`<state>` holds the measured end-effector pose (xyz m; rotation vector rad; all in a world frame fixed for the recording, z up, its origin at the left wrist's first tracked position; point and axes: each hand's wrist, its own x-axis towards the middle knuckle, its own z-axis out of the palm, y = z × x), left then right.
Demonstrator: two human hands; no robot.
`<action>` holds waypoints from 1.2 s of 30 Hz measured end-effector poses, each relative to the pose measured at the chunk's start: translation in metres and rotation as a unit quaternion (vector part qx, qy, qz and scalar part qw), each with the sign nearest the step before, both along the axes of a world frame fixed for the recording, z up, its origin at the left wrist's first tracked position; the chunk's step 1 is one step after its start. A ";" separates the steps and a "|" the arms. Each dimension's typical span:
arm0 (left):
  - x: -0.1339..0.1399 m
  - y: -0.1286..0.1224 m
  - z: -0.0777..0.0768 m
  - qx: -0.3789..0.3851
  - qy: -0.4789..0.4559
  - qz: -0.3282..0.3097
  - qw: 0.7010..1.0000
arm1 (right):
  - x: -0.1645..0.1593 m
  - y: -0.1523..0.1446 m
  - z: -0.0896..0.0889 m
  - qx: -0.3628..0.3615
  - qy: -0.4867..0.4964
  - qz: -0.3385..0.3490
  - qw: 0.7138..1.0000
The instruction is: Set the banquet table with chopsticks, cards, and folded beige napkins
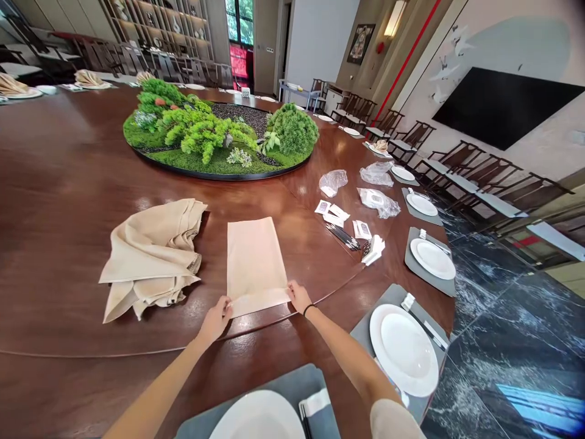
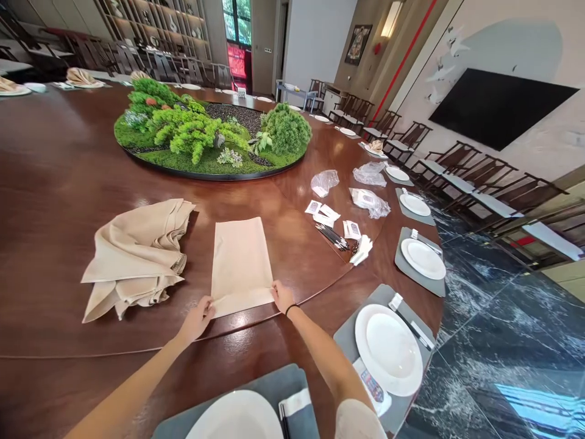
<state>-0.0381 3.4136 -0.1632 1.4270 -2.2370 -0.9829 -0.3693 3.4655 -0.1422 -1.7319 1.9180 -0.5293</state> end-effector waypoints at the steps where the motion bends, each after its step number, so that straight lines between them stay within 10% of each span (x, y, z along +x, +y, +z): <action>1: -0.004 -0.007 0.002 0.000 -0.008 0.008 1.000 | 0.007 -0.008 0.005 0.012 0.028 -0.025 0.999; 4: -0.017 -0.018 0.008 -0.038 -0.056 -0.033 0.997 | 0.046 -0.015 0.014 -0.026 0.125 -0.031 0.991; 10: -0.020 -0.002 0.013 -0.147 -0.173 -0.080 0.971 | 0.098 0.024 -0.008 -0.084 0.137 0.217 0.963; 19: -0.015 0.005 0.022 -0.251 -0.222 -0.121 0.935 | -0.006 0.036 -0.017 -0.033 0.151 0.169 0.974; 27: -0.036 0.009 0.035 -0.258 -0.205 -0.181 0.927 | -0.003 -0.002 -0.007 -0.006 -0.054 -0.007 0.998; 36: -0.065 0.013 0.031 -0.210 -0.243 -0.244 0.915 | -0.011 -0.002 0.007 -0.046 -0.017 -0.015 0.999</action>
